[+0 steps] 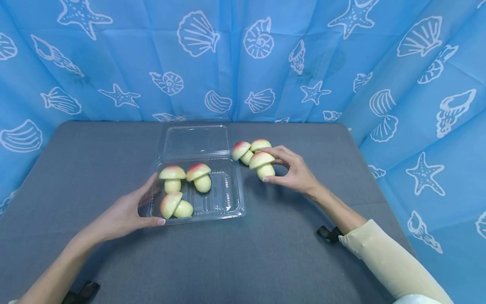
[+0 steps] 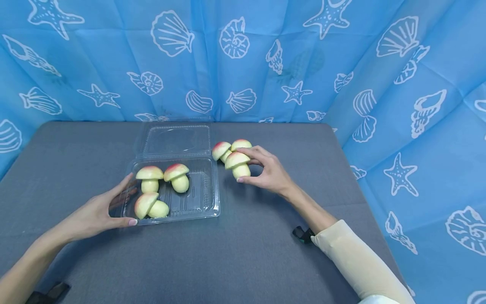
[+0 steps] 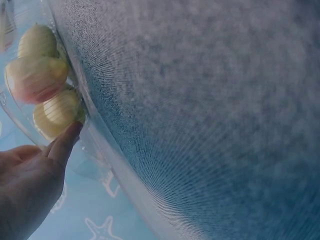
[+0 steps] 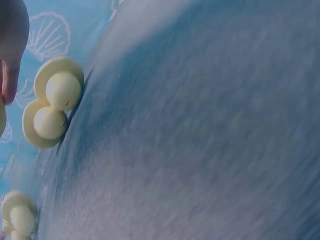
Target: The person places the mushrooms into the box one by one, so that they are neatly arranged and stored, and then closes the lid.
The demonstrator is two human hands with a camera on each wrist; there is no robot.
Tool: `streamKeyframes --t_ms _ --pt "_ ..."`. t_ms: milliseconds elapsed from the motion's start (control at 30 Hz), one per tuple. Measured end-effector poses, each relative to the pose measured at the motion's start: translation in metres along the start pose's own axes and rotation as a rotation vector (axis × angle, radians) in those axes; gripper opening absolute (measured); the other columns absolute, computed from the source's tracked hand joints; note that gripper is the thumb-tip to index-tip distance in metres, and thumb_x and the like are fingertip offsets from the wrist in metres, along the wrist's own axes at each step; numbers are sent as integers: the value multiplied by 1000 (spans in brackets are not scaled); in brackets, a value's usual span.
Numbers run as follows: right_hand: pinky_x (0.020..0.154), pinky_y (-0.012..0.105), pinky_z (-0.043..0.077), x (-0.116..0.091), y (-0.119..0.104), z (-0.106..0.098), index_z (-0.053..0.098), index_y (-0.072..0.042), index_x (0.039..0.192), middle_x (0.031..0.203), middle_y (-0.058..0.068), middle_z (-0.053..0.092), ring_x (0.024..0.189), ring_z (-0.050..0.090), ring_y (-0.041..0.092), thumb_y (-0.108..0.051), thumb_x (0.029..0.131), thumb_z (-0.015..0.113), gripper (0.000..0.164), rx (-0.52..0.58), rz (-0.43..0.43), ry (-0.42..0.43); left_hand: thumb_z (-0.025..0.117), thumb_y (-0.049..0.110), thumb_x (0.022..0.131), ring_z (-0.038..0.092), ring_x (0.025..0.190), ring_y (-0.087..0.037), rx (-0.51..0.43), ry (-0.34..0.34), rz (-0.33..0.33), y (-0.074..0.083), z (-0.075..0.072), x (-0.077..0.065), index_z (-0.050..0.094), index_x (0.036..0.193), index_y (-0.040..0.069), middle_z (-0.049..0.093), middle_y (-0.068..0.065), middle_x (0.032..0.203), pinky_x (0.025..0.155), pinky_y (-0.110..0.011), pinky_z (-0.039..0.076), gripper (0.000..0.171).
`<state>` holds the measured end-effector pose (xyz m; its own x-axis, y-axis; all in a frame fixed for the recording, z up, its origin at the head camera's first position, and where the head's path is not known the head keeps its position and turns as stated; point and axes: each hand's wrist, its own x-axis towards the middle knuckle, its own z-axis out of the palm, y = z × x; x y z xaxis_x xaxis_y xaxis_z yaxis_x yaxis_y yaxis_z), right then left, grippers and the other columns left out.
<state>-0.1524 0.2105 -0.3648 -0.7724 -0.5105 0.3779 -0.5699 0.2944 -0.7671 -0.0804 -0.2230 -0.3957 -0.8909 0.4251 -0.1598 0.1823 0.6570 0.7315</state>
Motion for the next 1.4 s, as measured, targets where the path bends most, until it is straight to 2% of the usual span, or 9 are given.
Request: streamKeyframes --t_ms 333,500,667,867,1000,1133,1400 --pt "96 45 53 9 -6 17 54 13 132 132 26 55 118 56 9 12 68 85 70 65 -47 -33 83 44 80 43 133 -48 12 10 1 0 1 1 -1 160 11 34 -29 153 105 -63 38 121" --pt "96 46 53 14 -11 24 55 13 131 130 25 58 115 59 17 10 68 86 70 62 -50 -59 83 43 80 43 133 -48 4 8 4 0 1 0 -1 160 10 33 -29 154 105 -63 37 120" --pt "97 41 53 17 -16 29 56 11 132 130 23 60 113 61 24 6 70 87 70 25 -45 -92 82 45 80 43 133 -48 -1 -1 -1 1 1 0 -1 160 10 30 -29 155 104 -62 39 121" --pt "97 34 53 22 -18 35 55 12 132 130 22 61 110 65 28 3 69 88 71 17 -68 -138 82 47 79 44 132 -48 2 -4 -7 1 0 0 -3 160 12 33 -30 153 103 -62 40 122" --pt "97 33 52 23 -8 43 56 9 134 131 20 62 110 66 27 -1 69 90 74 -1 -89 -159 81 47 80 44 132 -48 7 -4 -5 0 0 0 -3 160 12 35 -30 153 103 -62 40 122" --pt "98 32 52 22 9 54 55 2 138 133 13 62 112 65 22 -12 70 92 79 -8 -91 -190 81 48 79 44 133 -48 4 -12 -6 0 0 -2 -3 160 11 32 -29 154 103 -62 40 122" --pt "96 29 52 28 7 64 55 -2 140 132 6 63 109 66 12 -24 75 90 77 -28 -113 -233 80 49 80 43 132 -49 5 -14 -15 0 0 -1 -4 160 12 32 -31 153 104 -63 39 123"
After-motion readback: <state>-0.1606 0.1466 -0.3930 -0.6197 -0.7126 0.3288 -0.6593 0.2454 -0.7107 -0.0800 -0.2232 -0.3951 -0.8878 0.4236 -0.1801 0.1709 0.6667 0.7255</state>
